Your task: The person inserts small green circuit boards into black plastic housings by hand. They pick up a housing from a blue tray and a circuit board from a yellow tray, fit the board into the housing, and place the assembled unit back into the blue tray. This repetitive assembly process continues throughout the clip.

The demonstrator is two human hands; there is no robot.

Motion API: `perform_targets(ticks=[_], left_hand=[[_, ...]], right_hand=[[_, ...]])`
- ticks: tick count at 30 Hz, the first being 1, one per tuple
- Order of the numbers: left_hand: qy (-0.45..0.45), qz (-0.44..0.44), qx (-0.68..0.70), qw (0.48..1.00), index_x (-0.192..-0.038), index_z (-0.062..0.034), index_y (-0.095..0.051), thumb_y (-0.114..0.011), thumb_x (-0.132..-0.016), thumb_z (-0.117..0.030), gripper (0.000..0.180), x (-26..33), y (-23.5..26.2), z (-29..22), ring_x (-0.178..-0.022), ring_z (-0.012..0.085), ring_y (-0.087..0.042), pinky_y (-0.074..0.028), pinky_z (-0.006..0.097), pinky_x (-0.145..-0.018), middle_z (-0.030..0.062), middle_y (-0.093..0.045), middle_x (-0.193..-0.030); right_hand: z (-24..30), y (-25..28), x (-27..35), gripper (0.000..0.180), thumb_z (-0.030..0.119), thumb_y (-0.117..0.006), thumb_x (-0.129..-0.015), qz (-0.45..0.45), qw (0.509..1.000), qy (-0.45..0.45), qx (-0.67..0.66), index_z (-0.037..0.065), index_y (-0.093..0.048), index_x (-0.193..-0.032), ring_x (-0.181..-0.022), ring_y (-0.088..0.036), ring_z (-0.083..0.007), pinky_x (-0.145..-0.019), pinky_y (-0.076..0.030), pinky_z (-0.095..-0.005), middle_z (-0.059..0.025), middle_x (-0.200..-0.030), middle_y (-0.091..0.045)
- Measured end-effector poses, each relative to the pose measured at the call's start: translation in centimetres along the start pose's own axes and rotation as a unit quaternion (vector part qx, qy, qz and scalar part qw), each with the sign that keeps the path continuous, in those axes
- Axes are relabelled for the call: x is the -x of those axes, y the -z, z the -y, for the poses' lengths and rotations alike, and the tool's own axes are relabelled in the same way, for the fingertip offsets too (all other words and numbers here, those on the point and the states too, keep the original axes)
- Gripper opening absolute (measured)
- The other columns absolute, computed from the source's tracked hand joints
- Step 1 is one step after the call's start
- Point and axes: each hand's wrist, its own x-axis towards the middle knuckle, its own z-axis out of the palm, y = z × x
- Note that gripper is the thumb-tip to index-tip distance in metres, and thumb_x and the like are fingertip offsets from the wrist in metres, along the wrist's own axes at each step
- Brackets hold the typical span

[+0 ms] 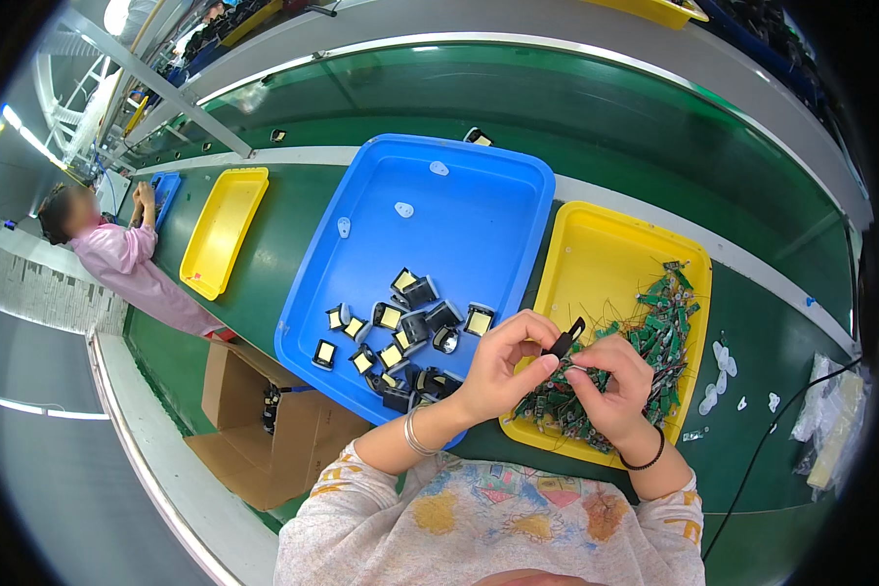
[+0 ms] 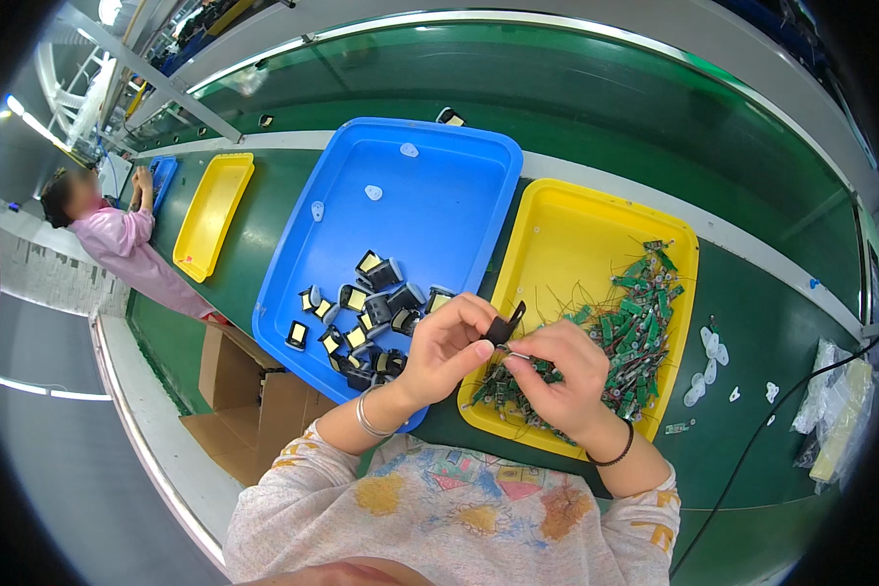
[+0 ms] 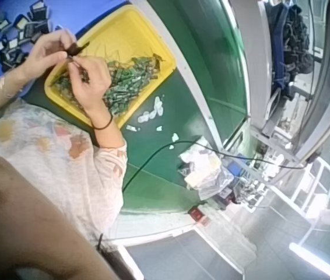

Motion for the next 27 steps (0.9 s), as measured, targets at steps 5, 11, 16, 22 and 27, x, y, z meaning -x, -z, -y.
perform_targets(ticks=[5, 11, 16, 22, 27], left_hand=[[0.011, -0.016, 0.008, 1.0, -0.086, 0.0021, -0.048, -0.055, -0.08, 0.001, 0.009, 0.1, -0.1, -0.4, -0.084, 0.0136, -0.05, -0.048, 0.026, -0.072, 0.0094, -0.046, -0.093], [0.016, -0.004, -0.061, 0.998, -0.089, 0.001, -0.049, -0.057, -0.08, -0.002, 0.013, -0.3, 0.4, -0.3, -0.09, 0.0141, -0.05, -0.048, 0.028, -0.074, 0.0114, -0.047, -0.101], [-0.108, 0.004, -0.297, 0.949, -0.094, -0.0018, -0.049, -0.062, -0.075, -0.001, 0.023, -1.0, 0.5, -0.7, -0.088, 0.013, -0.054, -0.045, 0.025, -0.071, 0.012, -0.054, -0.104], [-0.04, -0.059, -0.277, 0.958, -0.11, -0.004, -0.048, -0.063, -0.075, -0.003, 0.039, -0.4, 1.5, -0.3, -0.073, 0.0111, -0.054, -0.042, 0.023, -0.062, 0.0072, -0.059, -0.091], [0.067, -0.012, -0.003, 0.998, -0.118, -0.0037, -0.039, -0.051, -0.085, -0.005, 0.035, -1.0, 0.7, -0.6, -0.086, 0.0099, -0.052, -0.041, 0.023, -0.075, 0.0064, -0.055, -0.099]], right_hand=[[0.0, 0.1, -0.2, 0.017, -0.001, -0.068, -0.063, 0.001, 1.0, 0.013, 0.002, 0.002, -0.06, -0.078, -0.058, -0.054, -0.0201, -0.051, -0.04, -0.0271, -0.0078, -0.068, -0.059], [0.2, 0.5, 0.0, 0.014, -0.001, -0.066, -0.067, 0.011, 0.998, -0.064, 0.007, 0.002, -0.061, -0.08, -0.058, -0.054, -0.0149, -0.049, -0.04, -0.0242, -0.0073, -0.07, -0.06], [-0.4, 0.2, 0.1, 0.012, -0.003, -0.063, -0.072, -0.003, 0.976, -0.198, -0.092, -0.001, -0.061, -0.084, -0.067, -0.059, -0.013, -0.059, -0.048, -0.0218, -0.0083, -0.079, -0.06], [-0.6, 0.5, 0.2, 0.009, -0.005, -0.059, -0.075, 0.035, 0.956, -0.235, -0.171, -0.004, -0.057, -0.084, -0.068, -0.061, -0.0127, -0.061, -0.05, -0.0215, -0.0086, -0.08, -0.057], [-0.8, 0.5, 0.4, 0.009, -0.003, -0.057, -0.078, 0.024, 0.917, -0.286, -0.276, -0.003, -0.052, -0.085, -0.065, -0.061, -0.0132, -0.058, -0.05, -0.0222, -0.0072, -0.078, -0.056]])
